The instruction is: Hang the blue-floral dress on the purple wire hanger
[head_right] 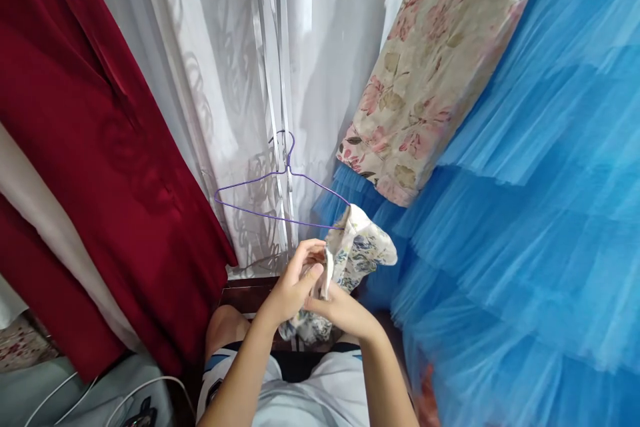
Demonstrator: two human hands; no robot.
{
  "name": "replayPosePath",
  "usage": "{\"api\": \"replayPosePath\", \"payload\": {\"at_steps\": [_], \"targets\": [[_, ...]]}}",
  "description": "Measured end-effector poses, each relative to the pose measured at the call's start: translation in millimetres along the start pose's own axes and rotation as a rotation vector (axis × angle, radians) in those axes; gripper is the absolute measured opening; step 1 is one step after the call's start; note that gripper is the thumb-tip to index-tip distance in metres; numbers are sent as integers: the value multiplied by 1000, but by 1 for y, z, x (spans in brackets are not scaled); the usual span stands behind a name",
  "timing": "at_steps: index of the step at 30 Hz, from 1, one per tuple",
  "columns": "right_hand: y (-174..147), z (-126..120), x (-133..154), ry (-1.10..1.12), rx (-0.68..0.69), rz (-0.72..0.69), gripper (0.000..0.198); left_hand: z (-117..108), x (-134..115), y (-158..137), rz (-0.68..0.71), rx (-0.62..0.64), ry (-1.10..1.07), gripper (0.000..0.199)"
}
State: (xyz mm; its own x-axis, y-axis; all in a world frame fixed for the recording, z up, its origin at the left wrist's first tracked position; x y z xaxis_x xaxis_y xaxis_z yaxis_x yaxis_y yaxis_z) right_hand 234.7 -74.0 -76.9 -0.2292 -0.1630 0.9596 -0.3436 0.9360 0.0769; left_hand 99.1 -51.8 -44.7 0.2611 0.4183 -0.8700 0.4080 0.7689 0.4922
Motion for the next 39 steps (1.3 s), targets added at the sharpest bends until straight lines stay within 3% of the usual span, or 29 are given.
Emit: {"api": "replayPosePath", "payload": {"at_steps": [4, 9, 12, 16, 19, 21, 23, 25, 27, 30, 35, 39], "targets": [[-10, -1, 6, 173, -27, 92, 55, -9, 25, 3, -94, 95, -21, 47], [-40, -37, 20, 103, 30, 224, 43, -18, 71, -17, -315, 443, 219, 69], [-53, -60, 28, 38, 54, 219, 34, -40, 89, -37, -288, 479, 442, 55], [-35, -74, 37, -172, 155, 146, 34, -103, 94, -57, -297, 441, 683, 29], [6, -79, 41, -387, 170, 42, 30, -163, 80, -58, -313, 369, 882, 18], [41, -83, 42, -477, 144, -33, 40, -202, 61, -51, -306, 268, 1020, 18], [78, -86, 42, -565, 30, -107, 64, -233, 36, -38, -254, 142, 1139, 24], [111, -88, 39, -658, -134, -185, 73, -253, 7, -24, -141, 45, 1208, 28], [137, -85, 35, -739, -238, -243, 56, -260, -20, -10, -6, -6, 1215, 28], [155, -75, 28, -849, -286, -250, 24, -251, -49, 7, 158, -43, 1153, 25], [144, -60, 20, -850, -340, -269, 22, -223, -74, 22, 256, -38, 1056, 25], [131, -62, 20, -688, -336, -298, 22, -225, -85, 19, 238, -13, 1130, 24]]}}
Point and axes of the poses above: each hand's wrist, its own y-axis towards the middle knuckle, its own z-axis out of the palm, x = y × z, the point moved 1 cm from there along y, towards the middle knuckle, and after that the axes turned 7 degrees about -y, right-handed, at the moved point
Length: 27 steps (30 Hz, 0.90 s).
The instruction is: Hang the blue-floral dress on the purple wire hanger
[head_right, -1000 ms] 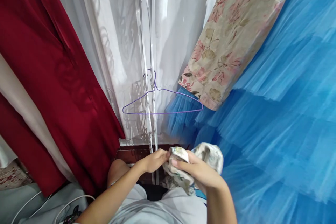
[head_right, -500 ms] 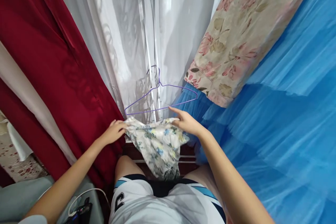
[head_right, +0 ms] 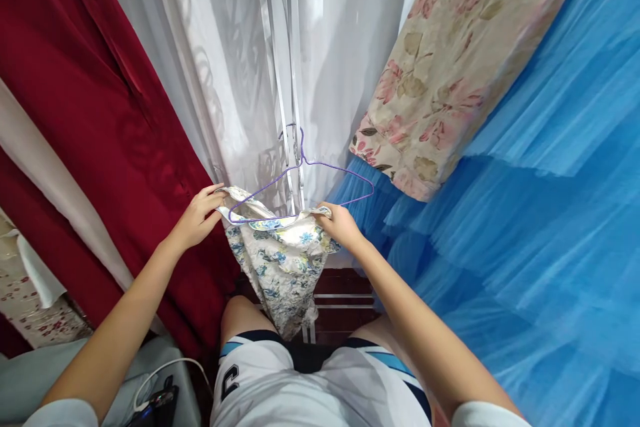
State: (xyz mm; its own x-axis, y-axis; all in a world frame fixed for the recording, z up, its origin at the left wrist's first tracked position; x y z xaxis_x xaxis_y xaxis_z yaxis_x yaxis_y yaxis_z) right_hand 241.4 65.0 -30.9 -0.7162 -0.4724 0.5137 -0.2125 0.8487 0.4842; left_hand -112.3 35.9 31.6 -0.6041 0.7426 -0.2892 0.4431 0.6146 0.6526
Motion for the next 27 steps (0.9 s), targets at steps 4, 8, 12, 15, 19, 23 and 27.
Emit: {"api": "replayPosePath", "payload": {"at_steps": [4, 8, 12, 15, 19, 23, 27], "targets": [[-3, -1, 6, 68, -3, 11, 22, -12, 13, -17, -21, 62, 36, 26], [-7, 4, 13, 95, -1, 26, 20, -17, 21, -26, -59, 50, 16, 23], [-12, 7, 22, 85, 17, 53, 16, -6, -2, -3, -63, -38, -130, 20], [-18, 6, 35, 78, 60, 46, 21, 15, -34, 27, -88, -107, -159, 16], [-36, -8, 41, 187, 69, -10, 36, 39, -53, 56, -151, -319, -36, 24], [-55, -40, 21, 143, -238, 76, 80, 49, -43, 60, -76, -284, -32, 17], [-47, -70, -11, -57, -441, 201, 90, 53, -39, 56, -73, -239, 3, 22]]}}
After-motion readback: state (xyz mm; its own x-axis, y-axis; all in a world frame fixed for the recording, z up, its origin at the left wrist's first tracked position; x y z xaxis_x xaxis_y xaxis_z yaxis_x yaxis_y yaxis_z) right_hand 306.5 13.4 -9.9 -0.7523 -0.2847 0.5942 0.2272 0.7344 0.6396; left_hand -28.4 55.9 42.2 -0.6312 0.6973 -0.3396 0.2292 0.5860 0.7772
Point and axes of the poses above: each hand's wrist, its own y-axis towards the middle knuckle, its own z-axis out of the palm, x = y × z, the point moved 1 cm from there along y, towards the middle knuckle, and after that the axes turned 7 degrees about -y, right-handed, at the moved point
